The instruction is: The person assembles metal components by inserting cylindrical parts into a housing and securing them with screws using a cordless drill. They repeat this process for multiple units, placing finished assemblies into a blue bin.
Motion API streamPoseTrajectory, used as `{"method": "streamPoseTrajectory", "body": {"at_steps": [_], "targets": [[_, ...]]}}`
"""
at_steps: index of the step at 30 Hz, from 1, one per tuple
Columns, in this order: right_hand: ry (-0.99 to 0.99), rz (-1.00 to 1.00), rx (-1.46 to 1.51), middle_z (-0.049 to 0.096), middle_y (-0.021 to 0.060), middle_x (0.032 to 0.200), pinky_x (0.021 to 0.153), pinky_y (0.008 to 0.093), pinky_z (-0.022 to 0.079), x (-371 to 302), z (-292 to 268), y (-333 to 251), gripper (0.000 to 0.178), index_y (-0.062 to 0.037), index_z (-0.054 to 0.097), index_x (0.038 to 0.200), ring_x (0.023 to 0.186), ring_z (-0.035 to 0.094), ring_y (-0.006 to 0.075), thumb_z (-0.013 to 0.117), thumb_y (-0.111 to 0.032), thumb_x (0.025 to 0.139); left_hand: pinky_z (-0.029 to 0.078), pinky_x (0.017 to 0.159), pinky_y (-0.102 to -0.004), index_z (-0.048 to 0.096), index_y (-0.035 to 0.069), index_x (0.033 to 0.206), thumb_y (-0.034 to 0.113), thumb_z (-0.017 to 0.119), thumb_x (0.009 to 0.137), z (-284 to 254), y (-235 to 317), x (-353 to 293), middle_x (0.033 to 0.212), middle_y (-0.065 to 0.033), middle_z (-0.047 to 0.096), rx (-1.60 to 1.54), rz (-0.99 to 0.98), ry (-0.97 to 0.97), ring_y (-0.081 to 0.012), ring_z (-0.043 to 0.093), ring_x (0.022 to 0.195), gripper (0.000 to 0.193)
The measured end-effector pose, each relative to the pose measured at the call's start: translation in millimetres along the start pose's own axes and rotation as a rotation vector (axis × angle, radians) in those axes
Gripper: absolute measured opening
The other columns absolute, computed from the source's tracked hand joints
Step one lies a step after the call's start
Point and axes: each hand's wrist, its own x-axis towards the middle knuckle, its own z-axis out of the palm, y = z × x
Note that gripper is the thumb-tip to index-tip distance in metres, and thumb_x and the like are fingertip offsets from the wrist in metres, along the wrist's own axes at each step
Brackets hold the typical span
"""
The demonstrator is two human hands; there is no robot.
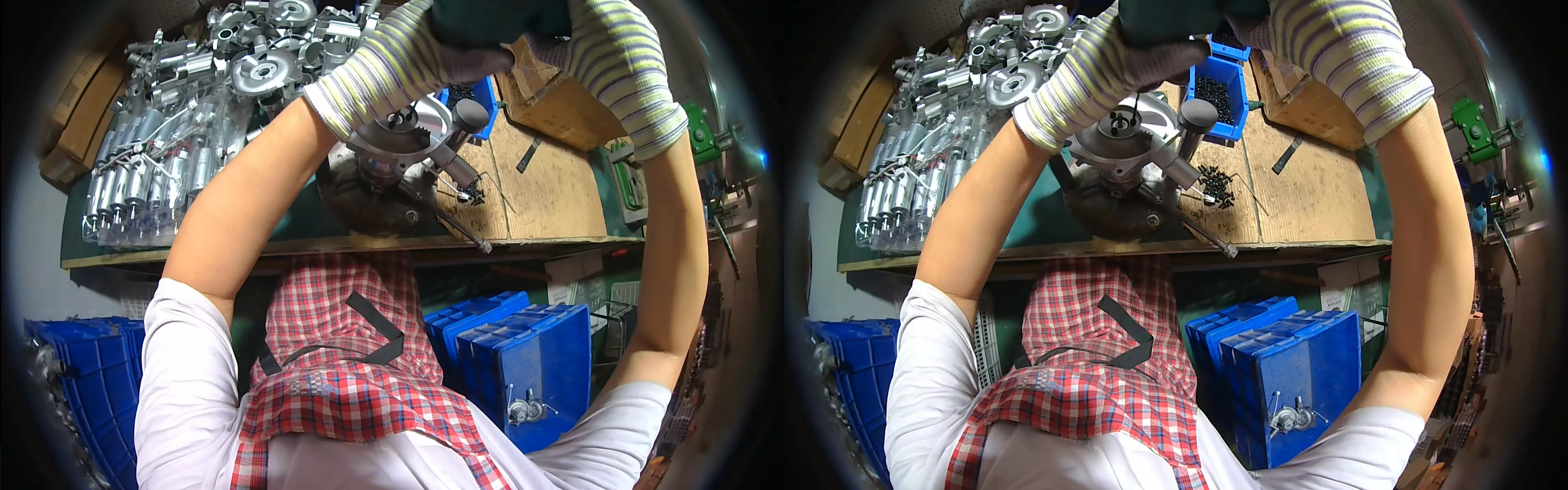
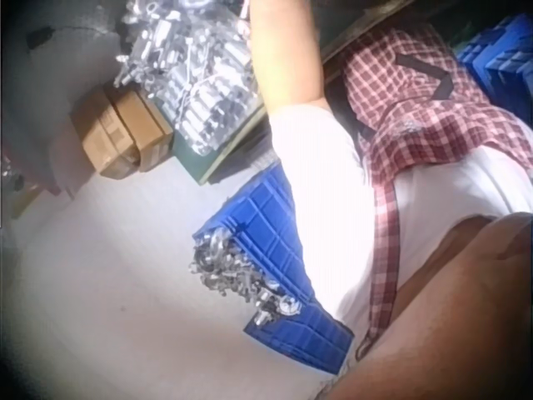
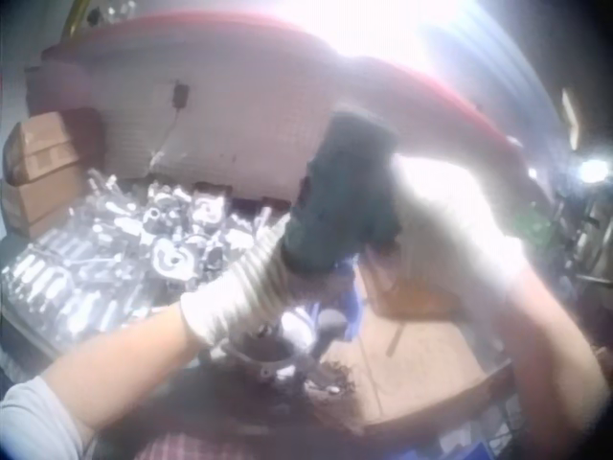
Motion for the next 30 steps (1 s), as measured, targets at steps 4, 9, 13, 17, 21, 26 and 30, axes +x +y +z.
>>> {"method": "streamPoseTrajectory", "body": {"at_steps": [4,9,13,17,21,26,30], "targets": [[0.159,-0.042,0.177,0.065,0.0111,0.069,0.048,0.0236,0.054,6.5,-3.0,4.6,0.019,0.0039,0.062,0.098,0.051,0.057,0.0115,0.051,-0.011,0.099,0.058,0.081,-0.0339,0.059,0.008,0.125,0.015,0.083,0.086,0.9,-11.9,0.9,0.108,-0.0053,0.069,0.182,0.163,0.208,-0.0145,0.065,0.097,0.046],[0.227,-0.639,-0.918,0.066,0.0120,0.070,0.055,0.0230,0.056,2.2,0.9,18.3,0.026,0.0066,0.064,0.102,0.055,0.059,0.0116,0.050,-0.015,0.101,0.059,0.079,-0.0330,0.051,0.008,0.135,0.004,0.081,0.085,5.7,-12.0,4.8,0.110,-0.0055,0.069,0.252,0.101,0.154,-0.0153,0.066,0.091,0.059],[0.189,-0.605,-1.331,0.072,0.0080,0.083,0.073,0.0185,0.057,7.8,10.5,4.3,0.029,0.0007,0.067,0.109,0.069,0.063,0.0104,0.057,-0.026,0.103,0.060,0.074,-0.0347,0.046,0.008,0.138,-0.001,0.074,0.086,31.1,22.5,-7.9,0.107,-0.0075,0.068,-0.057,0.058,0.125,-0.0178,0.068,0.082,0.060],[0.064,-0.053,-1.950,0.072,0.0058,0.104,0.094,0.0248,0.053,17.9,41.9,-26.3,0.027,-0.0029,0.067,0.114,0.100,0.061,0.0092,0.056,-0.025,0.105,0.059,0.077,-0.0362,0.050,0.004,0.131,0.005,0.074,0.088,15.2,-11.1,7.0,0.104,-0.0080,0.067,0.478,0.389,0.373,-0.0167,0.065,0.089,0.049],[-0.746,-0.345,-3.121,0.069,0.0081,0.107,0.097,0.0295,0.050,11.5,56.9,-35.3,0.024,-0.0025,0.065,0.114,0.108,0.058,0.0104,0.053,-0.021,0.105,0.058,0.077,-0.0343,0.057,0.003,0.120,0.012,0.080,0.083,14.9,-4.7,24.1,0.103,-0.0076,0.067,0.490,0.627,0.374,-0.0174,0.064,0.090,0.044],[-0.767,-0.598,-3.354,0.068,0.0089,0.101,0.089,0.0305,0.051,27.2,40.1,-38.4,0.019,-0.0026,0.064,0.109,0.097,0.058,0.0121,0.052,-0.016,0.102,0.057,0.083,-0.0346,0.053,0.004,0.127,0.016,0.079,0.080,-6.7,-12.2,5.3,0.110,-0.0083,0.065,1.086,0.627,0.374,-0.0202,0.063,0.096,0.055],[-0.699,-0.799,-3.453,0.067,0.0095,0.095,0.083,0.0314,0.051,13.5,41.9,-36.7,0.015,-0.0026,0.063,0.104,0.089,0.057,0.0135,0.052,-0.012,0.100,0.054,0.092,-0.0348,0.049,0.004,0.132,0.014,0.074,0.080,8.1,-20.4,8.7,0.116,-0.0092,0.062,0.554,0.376,0.333,-0.0218,0.061,0.103,0.058]]}}
